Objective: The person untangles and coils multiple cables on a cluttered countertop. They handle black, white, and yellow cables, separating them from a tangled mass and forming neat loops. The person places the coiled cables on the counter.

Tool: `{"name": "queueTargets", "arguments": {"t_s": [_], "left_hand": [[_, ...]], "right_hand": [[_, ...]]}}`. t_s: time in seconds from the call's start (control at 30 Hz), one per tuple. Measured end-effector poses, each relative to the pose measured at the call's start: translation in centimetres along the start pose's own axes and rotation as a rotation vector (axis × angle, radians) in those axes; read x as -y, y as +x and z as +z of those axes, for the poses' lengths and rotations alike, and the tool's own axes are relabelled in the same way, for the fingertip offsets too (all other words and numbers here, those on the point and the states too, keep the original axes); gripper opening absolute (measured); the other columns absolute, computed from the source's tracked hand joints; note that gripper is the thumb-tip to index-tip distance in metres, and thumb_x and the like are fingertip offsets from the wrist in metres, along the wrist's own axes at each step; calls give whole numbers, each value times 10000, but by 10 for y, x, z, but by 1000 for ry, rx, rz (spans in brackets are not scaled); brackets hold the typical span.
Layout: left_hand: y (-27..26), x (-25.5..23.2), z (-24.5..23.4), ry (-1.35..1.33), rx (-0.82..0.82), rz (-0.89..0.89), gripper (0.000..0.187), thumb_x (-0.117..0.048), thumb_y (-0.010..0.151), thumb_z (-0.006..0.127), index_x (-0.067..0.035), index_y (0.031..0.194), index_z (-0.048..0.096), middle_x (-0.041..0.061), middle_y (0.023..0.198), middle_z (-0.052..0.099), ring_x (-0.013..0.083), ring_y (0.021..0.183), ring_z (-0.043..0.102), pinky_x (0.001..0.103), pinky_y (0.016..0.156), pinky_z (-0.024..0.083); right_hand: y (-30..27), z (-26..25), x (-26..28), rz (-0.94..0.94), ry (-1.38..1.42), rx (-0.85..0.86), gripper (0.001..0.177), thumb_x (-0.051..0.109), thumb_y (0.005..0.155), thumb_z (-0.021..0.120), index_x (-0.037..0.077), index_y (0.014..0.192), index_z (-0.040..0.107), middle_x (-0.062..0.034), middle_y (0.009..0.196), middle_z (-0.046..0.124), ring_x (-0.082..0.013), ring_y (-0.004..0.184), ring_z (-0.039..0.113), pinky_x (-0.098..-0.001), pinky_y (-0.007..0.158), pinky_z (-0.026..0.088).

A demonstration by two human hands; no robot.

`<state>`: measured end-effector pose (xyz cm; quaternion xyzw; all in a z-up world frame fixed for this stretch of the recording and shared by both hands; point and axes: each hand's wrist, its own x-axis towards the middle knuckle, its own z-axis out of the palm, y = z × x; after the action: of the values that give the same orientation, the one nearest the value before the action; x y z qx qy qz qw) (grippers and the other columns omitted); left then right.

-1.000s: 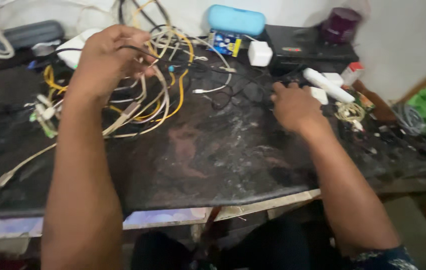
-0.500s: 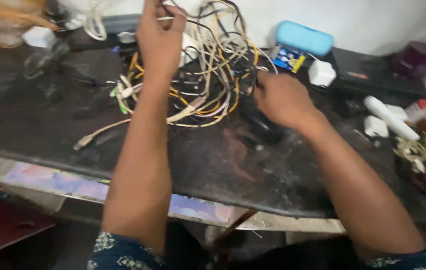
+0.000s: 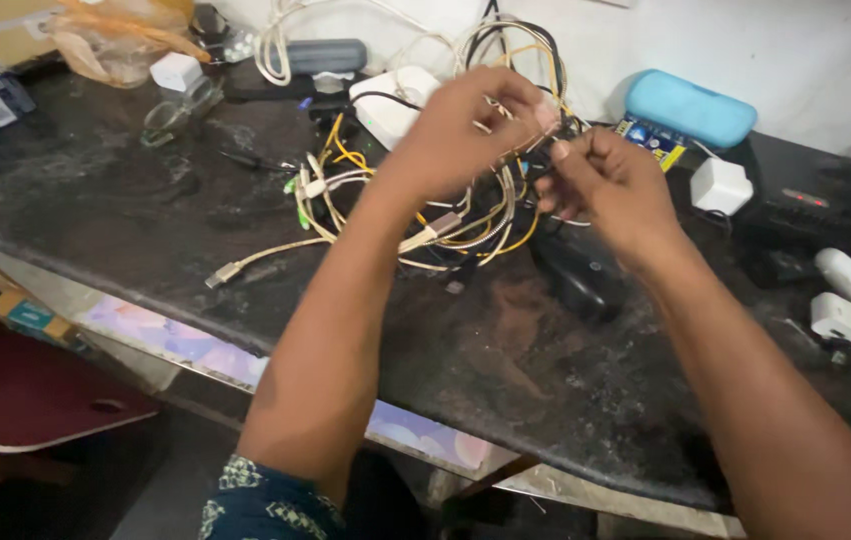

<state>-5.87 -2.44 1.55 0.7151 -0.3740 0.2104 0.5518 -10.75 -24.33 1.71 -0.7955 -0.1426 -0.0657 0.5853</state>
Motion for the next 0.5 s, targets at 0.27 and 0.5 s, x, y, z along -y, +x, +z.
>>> {"name": "queueTargets", "arguments": {"t_s": [0.27, 0.5], "left_hand": [[0, 14, -4, -64, 24, 29, 241, -114, 960, 659, -83, 1196, 700, 20, 823, 714, 94, 748, 665, 282, 699, 572], [10, 77, -73, 75, -890, -217, 227, -226, 992, 598, -102, 1084, 765, 45, 790, 681, 138, 731, 591, 304, 678, 514]], "right_hand": [[8, -12, -7, -231, -218, -62, 184, 229, 1063, 625, 57, 1106, 676, -38, 976, 709, -93, 806, 661, -235, 672, 525], [26, -65, -29, -146, -116, -296, 186, 225, 1166, 537, 39, 1177, 527, -102, 962, 726, -130, 650, 612, -250, 540, 429]]}}
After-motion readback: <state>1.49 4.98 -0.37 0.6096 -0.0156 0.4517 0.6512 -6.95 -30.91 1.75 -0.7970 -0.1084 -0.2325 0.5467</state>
